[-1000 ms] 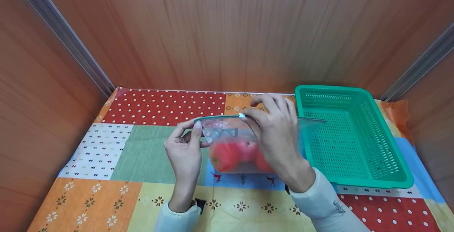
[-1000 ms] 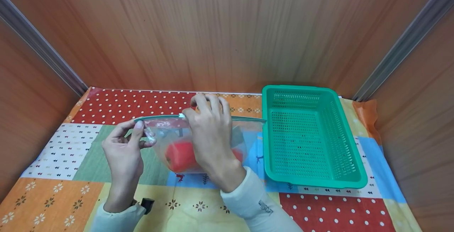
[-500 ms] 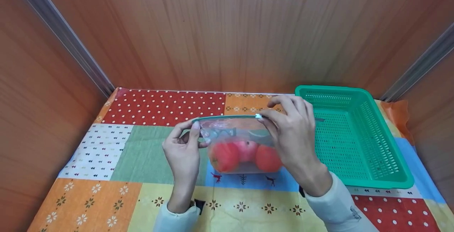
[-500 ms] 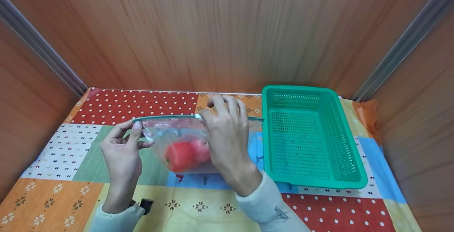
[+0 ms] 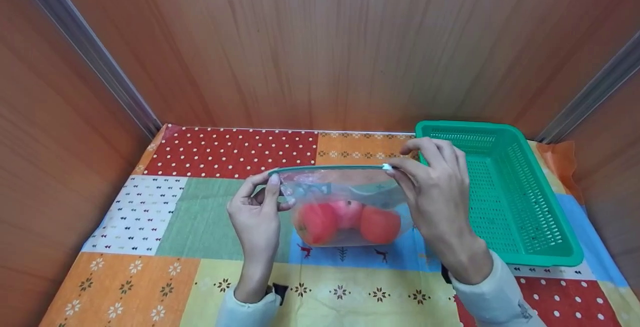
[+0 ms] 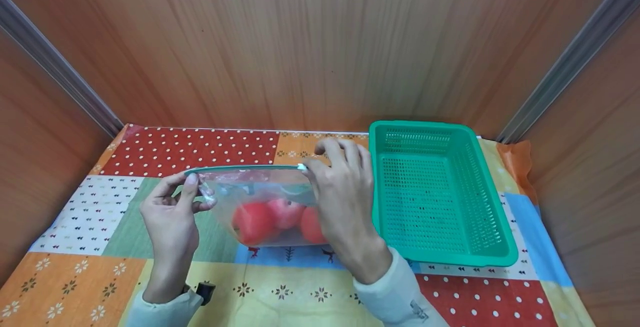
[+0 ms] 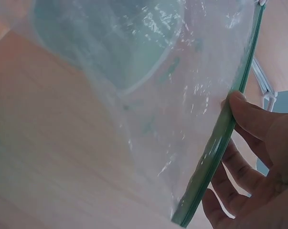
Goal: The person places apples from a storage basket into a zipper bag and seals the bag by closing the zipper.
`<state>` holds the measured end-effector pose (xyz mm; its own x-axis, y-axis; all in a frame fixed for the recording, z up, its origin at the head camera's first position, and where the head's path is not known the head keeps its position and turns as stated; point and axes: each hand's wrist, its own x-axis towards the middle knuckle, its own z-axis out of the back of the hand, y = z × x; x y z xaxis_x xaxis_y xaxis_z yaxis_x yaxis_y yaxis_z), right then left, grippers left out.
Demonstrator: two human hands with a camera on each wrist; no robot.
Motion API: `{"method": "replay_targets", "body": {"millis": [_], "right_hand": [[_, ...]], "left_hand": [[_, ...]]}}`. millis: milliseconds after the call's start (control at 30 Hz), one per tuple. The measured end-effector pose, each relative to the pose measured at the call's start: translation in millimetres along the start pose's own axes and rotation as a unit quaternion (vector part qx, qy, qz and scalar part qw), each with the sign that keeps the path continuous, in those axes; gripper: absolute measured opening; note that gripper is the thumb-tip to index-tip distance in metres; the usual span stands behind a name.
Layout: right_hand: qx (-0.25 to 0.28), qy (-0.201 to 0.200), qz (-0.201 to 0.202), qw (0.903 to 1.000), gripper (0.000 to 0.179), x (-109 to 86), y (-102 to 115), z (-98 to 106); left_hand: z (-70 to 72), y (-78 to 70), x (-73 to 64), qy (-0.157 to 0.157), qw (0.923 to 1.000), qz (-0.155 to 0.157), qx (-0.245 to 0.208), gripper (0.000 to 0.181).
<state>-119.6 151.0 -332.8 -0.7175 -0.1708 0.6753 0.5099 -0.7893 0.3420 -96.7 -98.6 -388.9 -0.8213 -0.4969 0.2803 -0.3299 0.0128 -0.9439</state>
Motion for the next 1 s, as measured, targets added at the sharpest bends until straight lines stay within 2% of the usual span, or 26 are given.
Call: {"method": "replay_targets", "body": {"millis": [267, 1000], "right_hand": [[-0.001, -0.009, -0.014, 0.9999, 0.030, -4.3, -12, 10], [-0.003, -0.023, -0.053, 0.9983, 0.028, -13.7, -36, 27]], "left_hand": [[1.8, 0.6, 0.0, -0.004, 1.0000, -0.002, 0.004, 0.019], [6.5, 4.6, -1.1, 0.003, 0.9999, -0.009, 0.007, 0.018]]}}
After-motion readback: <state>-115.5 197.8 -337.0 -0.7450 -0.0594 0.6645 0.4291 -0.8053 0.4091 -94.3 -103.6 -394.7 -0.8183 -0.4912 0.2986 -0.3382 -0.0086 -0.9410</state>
